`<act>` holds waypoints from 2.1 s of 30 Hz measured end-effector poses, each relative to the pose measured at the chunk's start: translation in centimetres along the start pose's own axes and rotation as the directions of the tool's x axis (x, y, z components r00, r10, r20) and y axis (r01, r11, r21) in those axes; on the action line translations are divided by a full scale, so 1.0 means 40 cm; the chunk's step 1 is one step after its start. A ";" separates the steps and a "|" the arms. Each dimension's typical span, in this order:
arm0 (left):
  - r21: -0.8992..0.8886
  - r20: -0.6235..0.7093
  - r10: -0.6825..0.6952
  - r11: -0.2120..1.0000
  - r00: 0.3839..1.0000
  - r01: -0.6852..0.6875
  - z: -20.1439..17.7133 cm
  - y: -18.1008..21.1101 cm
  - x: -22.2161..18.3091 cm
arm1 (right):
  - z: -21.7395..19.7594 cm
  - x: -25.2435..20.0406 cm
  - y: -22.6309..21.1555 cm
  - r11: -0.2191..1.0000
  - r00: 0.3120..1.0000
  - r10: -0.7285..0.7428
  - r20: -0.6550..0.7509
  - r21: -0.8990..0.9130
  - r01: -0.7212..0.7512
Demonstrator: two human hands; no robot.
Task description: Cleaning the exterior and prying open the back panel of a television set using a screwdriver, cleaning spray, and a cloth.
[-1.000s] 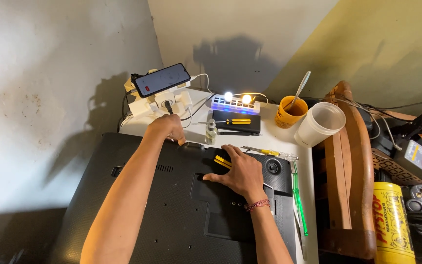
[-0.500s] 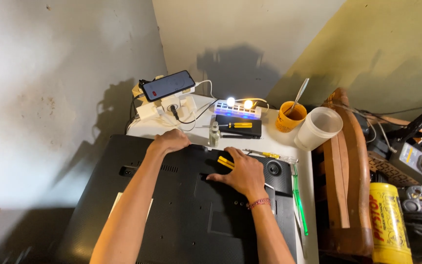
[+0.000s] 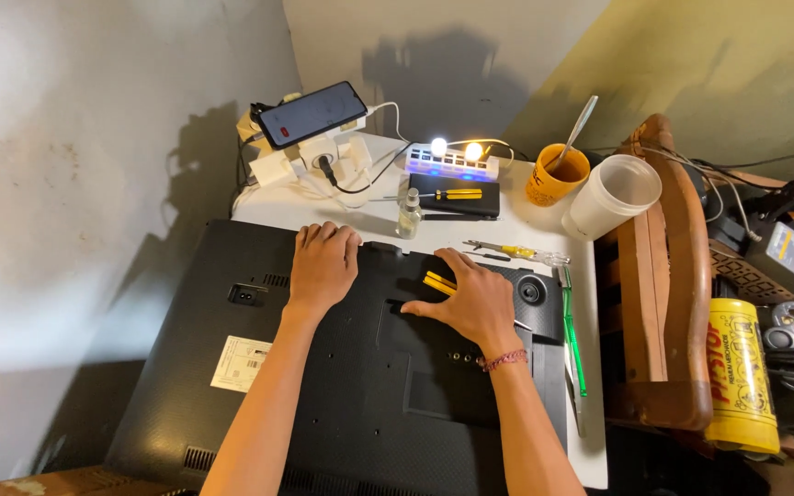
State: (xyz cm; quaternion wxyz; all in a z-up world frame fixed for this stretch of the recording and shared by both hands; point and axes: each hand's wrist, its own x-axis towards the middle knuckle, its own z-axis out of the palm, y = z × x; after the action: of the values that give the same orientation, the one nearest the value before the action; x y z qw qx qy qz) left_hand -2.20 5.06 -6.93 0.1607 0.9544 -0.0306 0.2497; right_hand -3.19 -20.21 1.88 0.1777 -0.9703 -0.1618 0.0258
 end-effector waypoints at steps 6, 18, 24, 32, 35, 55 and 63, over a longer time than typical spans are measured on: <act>-0.142 0.004 -0.008 0.990 1.000 0.008 -0.059 0.044 -0.005 | -0.005 -0.035 -0.011 0.998 0.998 0.058 0.015 0.023 -0.058; -0.350 0.093 -0.059 0.932 0.994 0.088 -0.102 0.065 -0.029 | 0.017 -0.109 -0.052 0.982 0.984 0.151 -0.091 -0.100 -0.160; -0.335 0.083 -0.057 0.939 0.995 0.082 -0.093 0.063 -0.029 | -0.040 -0.104 -0.095 0.933 0.972 0.216 -0.090 0.311 -0.178; -0.392 0.104 -0.100 0.910 0.989 0.134 -0.096 0.063 -0.023 | -0.105 -0.043 -0.100 0.501 0.963 0.131 -0.233 0.854 0.139; -0.380 0.102 -0.065 0.920 0.993 0.099 -0.102 0.061 -0.021 | -0.122 -0.004 -0.116 0.324 0.967 0.073 -0.243 0.923 0.207; -0.399 0.136 -0.161 0.894 0.978 0.202 -0.149 0.091 0.009 | -0.098 0.146 -0.140 0.779 0.870 -0.438 -0.227 0.388 0.493; -0.421 0.136 -0.192 0.877 0.972 0.232 -0.154 0.090 0.015 | -0.090 0.174 -0.128 0.779 0.867 -0.453 -0.209 0.380 0.499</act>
State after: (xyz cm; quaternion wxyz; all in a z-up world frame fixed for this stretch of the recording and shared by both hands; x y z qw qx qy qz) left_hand -5.07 3.63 -0.51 0.3942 0.9023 0.0122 0.1743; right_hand 2.21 -14.66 7.13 0.3919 -0.8359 -0.3825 -0.0372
